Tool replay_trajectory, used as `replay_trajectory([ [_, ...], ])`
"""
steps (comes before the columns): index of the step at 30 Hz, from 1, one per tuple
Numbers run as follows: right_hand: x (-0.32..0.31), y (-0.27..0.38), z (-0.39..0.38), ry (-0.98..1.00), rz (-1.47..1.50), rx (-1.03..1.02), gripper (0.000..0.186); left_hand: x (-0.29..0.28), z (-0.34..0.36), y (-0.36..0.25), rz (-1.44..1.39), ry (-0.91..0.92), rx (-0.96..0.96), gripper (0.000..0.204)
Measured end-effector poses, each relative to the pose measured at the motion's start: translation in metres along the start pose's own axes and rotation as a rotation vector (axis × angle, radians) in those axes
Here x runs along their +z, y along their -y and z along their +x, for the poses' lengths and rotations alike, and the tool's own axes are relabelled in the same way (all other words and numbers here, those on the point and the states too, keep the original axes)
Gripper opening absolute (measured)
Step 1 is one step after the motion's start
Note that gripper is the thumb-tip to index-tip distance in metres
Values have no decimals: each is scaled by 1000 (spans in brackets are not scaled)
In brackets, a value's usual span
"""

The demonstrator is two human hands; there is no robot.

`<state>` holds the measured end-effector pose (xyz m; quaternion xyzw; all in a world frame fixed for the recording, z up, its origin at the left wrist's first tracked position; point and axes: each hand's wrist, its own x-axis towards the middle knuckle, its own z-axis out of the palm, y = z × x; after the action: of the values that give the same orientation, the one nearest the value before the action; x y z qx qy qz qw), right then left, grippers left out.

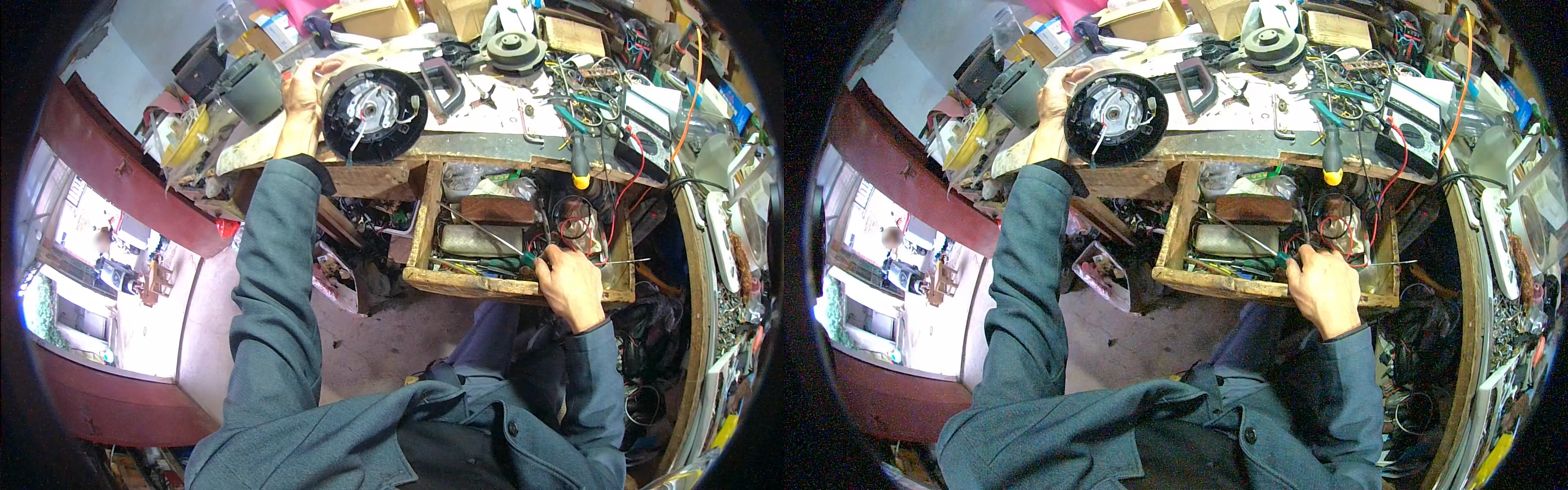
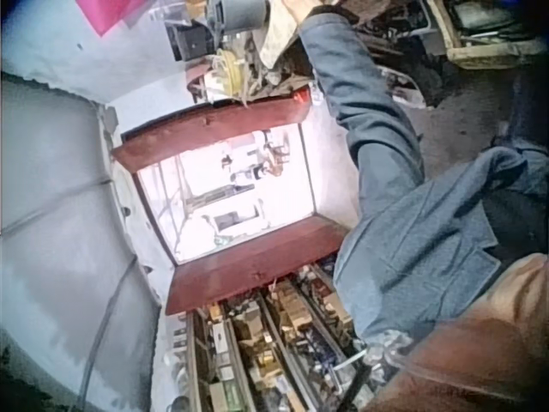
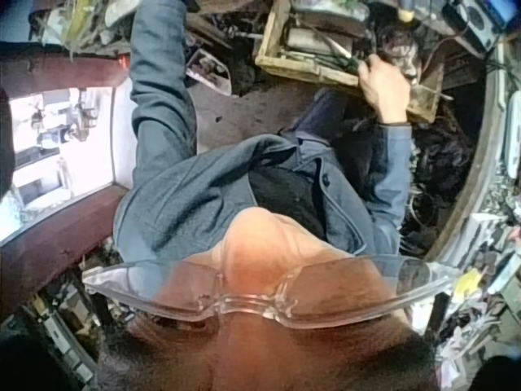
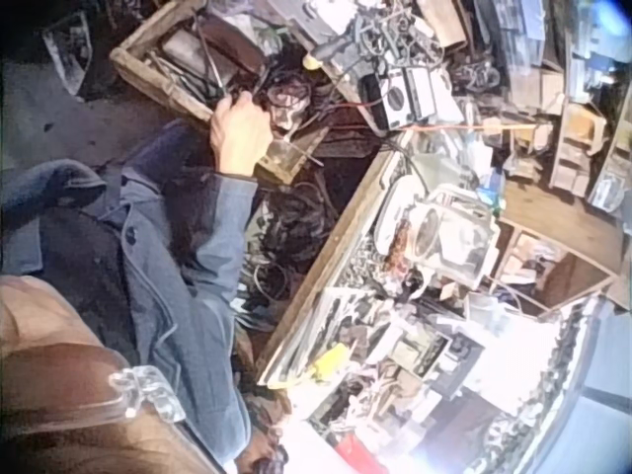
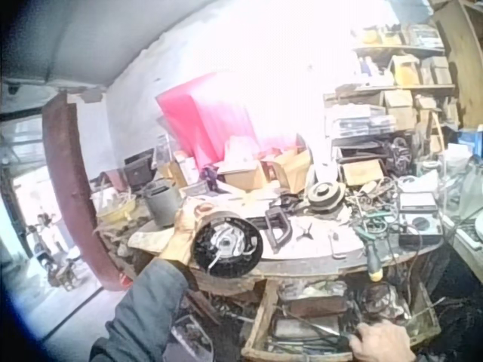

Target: The person disassembles a blender base, uses a screwdriver to adjust internal components, and then uses pliers to manipulate the power cord and housing. The person works at a cluttered workbench in a workshop.

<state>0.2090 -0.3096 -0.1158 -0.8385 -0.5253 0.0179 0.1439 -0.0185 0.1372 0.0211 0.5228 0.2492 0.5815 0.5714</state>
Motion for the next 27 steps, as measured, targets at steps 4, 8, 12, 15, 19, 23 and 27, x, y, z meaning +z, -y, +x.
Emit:
replay_trajectory([
  [4,-2,1,0,7,12,6,32,-1,-5,-2,-42,-13,10,29],
  [8,-2,1,1,30,32,17,32,2,-11,-4,-49,-34,22,28],
  [12,-1,-1,0,17,47,42,32,25,-29,-6,3,-149,35,36],
  [15,-4,1,-2,-63,56,18,32,29,-34,-1,-47,-187,69,31],
  [19,-3,-2,1,-29,50,45,31,32,-34,22,3,-139,251,23],
  [23,2,6,9,-215,5,-135,26,33,-27,28,-21,-71,242,25],
  [27,-15,75,46,-268,272,-371,53,26,-41,9,-27,-98,175,28],
])
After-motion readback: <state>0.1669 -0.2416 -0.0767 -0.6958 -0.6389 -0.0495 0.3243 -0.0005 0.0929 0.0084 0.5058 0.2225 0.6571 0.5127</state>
